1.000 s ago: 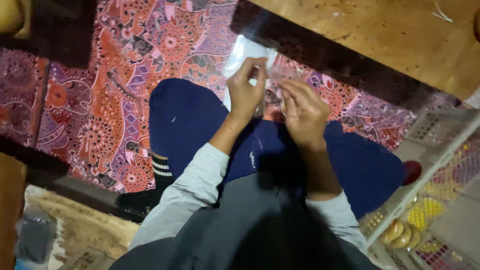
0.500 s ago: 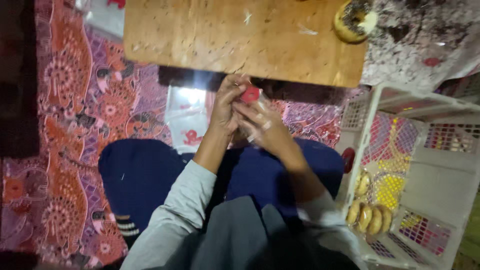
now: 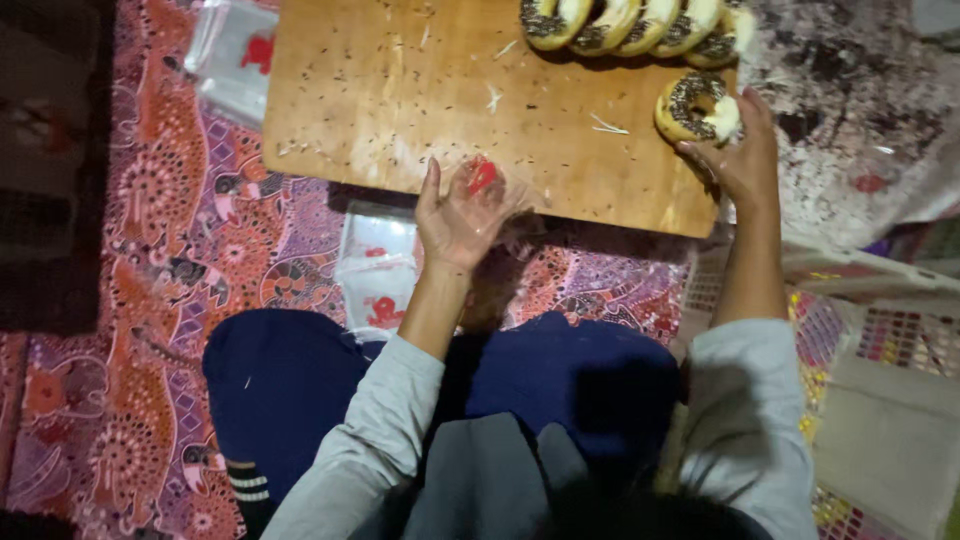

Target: The person sits on a patterned floor mat and repeatedly picks up donuts from a wooden board, places them into clear plastic bags, and sets the packaged donuts into a white plastic crate. The person handles both plain and chocolate-topped donuts.

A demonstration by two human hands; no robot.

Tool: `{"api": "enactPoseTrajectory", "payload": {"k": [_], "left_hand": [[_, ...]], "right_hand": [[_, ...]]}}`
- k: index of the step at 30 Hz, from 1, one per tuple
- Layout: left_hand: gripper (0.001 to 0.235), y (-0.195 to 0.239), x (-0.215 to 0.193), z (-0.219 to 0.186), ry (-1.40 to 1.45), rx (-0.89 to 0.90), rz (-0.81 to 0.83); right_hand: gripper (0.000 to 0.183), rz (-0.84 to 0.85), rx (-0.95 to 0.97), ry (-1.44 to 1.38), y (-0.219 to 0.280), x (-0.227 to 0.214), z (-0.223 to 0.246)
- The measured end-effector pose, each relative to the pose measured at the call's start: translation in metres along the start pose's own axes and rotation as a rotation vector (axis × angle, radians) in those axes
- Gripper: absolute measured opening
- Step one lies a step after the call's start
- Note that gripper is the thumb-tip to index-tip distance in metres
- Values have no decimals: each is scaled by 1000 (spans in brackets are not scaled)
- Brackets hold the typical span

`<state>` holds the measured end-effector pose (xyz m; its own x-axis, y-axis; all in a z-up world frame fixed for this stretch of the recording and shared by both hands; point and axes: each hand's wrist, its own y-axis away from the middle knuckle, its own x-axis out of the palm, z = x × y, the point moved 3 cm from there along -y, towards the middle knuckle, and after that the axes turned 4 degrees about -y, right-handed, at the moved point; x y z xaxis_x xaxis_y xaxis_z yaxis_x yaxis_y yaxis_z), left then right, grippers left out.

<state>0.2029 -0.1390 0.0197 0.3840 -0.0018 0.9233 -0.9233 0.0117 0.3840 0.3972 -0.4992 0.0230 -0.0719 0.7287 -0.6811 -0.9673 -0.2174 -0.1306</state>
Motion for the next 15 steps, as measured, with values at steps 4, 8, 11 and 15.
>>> {"api": "enactPoseTrajectory", "payload": {"k": [4,8,11,15], "left_hand": [[62,-6,-6,-12,86,36,0],[65,3,-3,-12,76,157,104],[52,20,0,3,-31,305,186],[60,49,-2,11,-207,391,290]], "right_hand": [[83,-12,219,-446,61,21,83],[83,88,48,-1111,165,65,191],[81,27,110,-743,196,99,236],[85,-170,-196,-231,199,123,280]]}}
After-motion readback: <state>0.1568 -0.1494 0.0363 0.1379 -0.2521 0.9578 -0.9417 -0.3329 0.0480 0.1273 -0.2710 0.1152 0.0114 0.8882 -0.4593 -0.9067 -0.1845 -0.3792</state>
